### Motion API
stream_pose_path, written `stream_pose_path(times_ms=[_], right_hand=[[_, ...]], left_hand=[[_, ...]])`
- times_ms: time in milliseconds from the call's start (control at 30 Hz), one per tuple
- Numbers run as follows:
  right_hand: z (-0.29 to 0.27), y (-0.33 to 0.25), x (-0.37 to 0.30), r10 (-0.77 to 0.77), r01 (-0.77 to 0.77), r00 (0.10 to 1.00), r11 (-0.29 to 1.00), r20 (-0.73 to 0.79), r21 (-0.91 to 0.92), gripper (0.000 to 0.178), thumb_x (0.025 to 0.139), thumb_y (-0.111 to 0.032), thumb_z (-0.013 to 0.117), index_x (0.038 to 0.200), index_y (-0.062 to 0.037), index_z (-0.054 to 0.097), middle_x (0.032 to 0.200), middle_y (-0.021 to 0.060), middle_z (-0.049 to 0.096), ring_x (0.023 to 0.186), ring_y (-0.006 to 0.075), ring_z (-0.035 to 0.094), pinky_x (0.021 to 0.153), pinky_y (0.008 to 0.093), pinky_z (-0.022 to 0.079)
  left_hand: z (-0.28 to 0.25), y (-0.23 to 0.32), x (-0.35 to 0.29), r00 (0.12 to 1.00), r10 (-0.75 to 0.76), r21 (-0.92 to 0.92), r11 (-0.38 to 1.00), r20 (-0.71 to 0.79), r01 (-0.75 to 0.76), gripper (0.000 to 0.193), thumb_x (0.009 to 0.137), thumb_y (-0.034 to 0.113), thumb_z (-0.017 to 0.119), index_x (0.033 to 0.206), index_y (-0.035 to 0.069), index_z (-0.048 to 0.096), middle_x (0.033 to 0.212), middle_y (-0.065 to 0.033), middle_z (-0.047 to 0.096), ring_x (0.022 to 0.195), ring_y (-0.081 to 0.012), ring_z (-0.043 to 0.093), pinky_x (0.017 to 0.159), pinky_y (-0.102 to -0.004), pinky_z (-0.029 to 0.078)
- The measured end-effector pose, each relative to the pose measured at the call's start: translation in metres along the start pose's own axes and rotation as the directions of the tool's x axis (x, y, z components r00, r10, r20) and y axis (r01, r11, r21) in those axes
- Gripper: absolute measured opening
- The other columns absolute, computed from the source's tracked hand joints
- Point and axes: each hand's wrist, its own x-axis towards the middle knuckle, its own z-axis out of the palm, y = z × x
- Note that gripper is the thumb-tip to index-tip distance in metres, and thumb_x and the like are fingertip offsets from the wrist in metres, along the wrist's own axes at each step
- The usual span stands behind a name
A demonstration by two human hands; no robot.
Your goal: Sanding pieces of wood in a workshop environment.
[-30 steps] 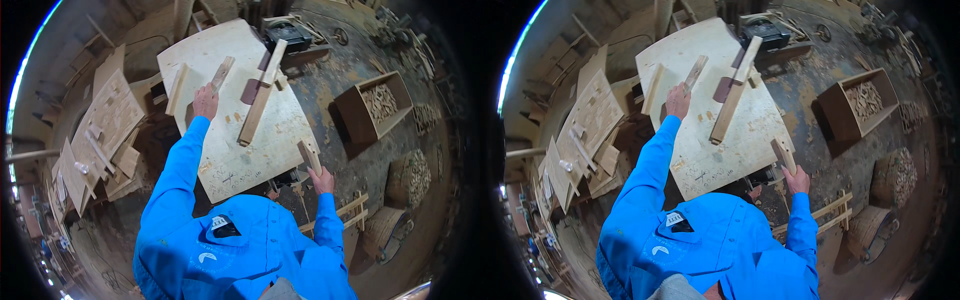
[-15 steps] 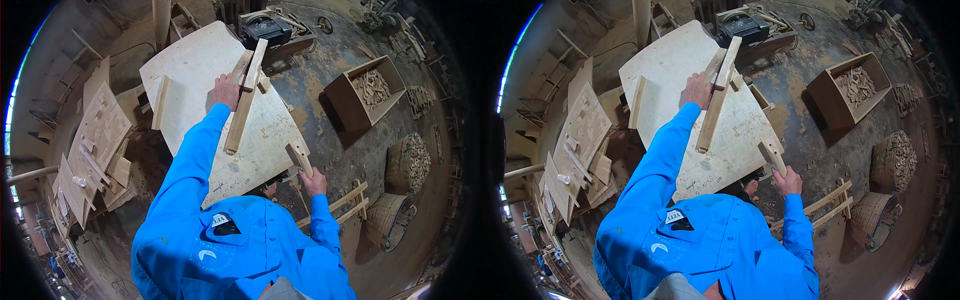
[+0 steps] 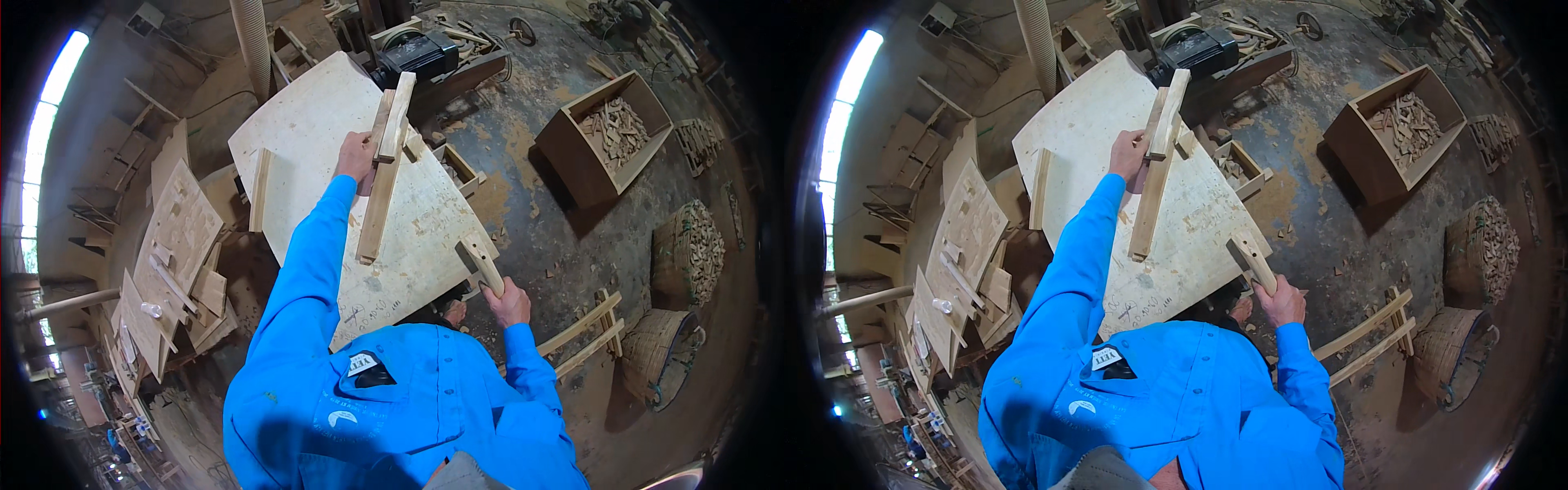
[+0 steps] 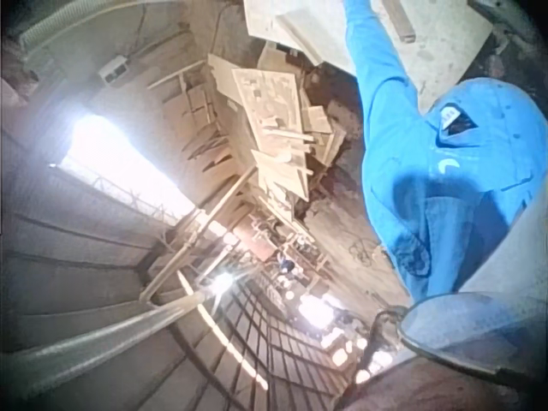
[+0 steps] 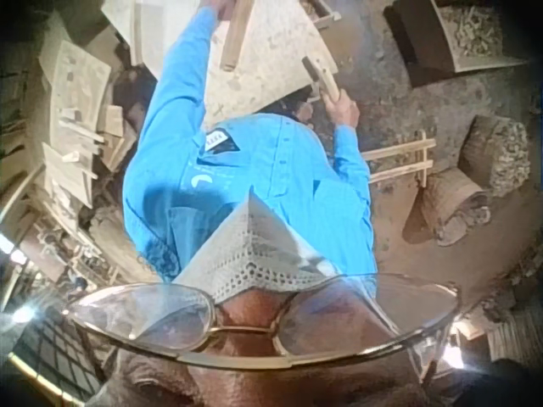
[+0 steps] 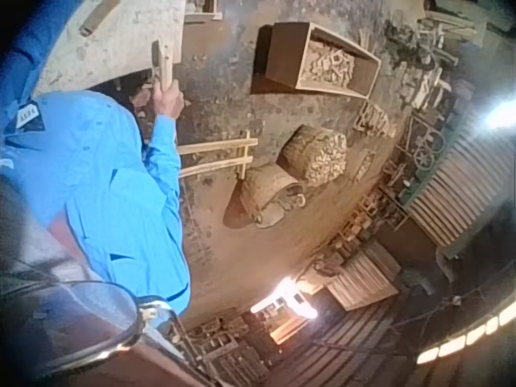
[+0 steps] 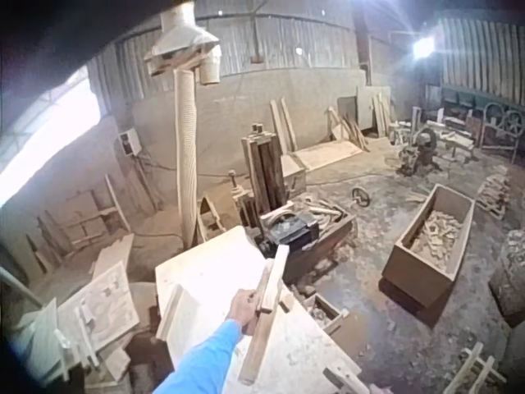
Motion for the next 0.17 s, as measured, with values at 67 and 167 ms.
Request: stream_pose_path(times_ms=[67, 167], right_hand=[[-0.0003, 0.0017, 0.0009, 0.017, -0.017, 0.999, 1.0, 0.027, -0.009, 0.052, 0.089, -0.055, 0.075, 0.098, -0.0044, 0.069, 0.092, 0.0265, 0.074, 0.09, 0.0484, 0.072, 0.078, 0.0578, 0.056], [-0.0019, 0.0039, 0.0032, 0.054, -0.048, 0.992, 0.997, 0.117, -0.057, 0.056, 0.09, -0.057, 0.073, 0.113, -0.0066, 0.072, 0.098, 0.0276, 0.075, 0.094, 0.0479, 0.073, 0.082, 0.0574, 0.057]], left_hand=[[0.0042, -0.002, 0.0021, 1.0, -0.01, 0.027, 1.0, -0.022, 0.011, 0.038, 0.095, 0.03, 0.069, 0.124, 0.006, 0.076, 0.117, -0.0232, 0.069, 0.109, -0.0384, 0.068, 0.1, -0.0447, 0.054], [0.0065, -0.0039, 0.0075, 0.996, -0.083, 0.071, 0.994, -0.037, 0.086, 0.037, 0.094, 0.028, 0.069, 0.124, 0.008, 0.077, 0.12, -0.0231, 0.069, 0.11, -0.0368, 0.068, 0.1, -0.0457, 0.054]])
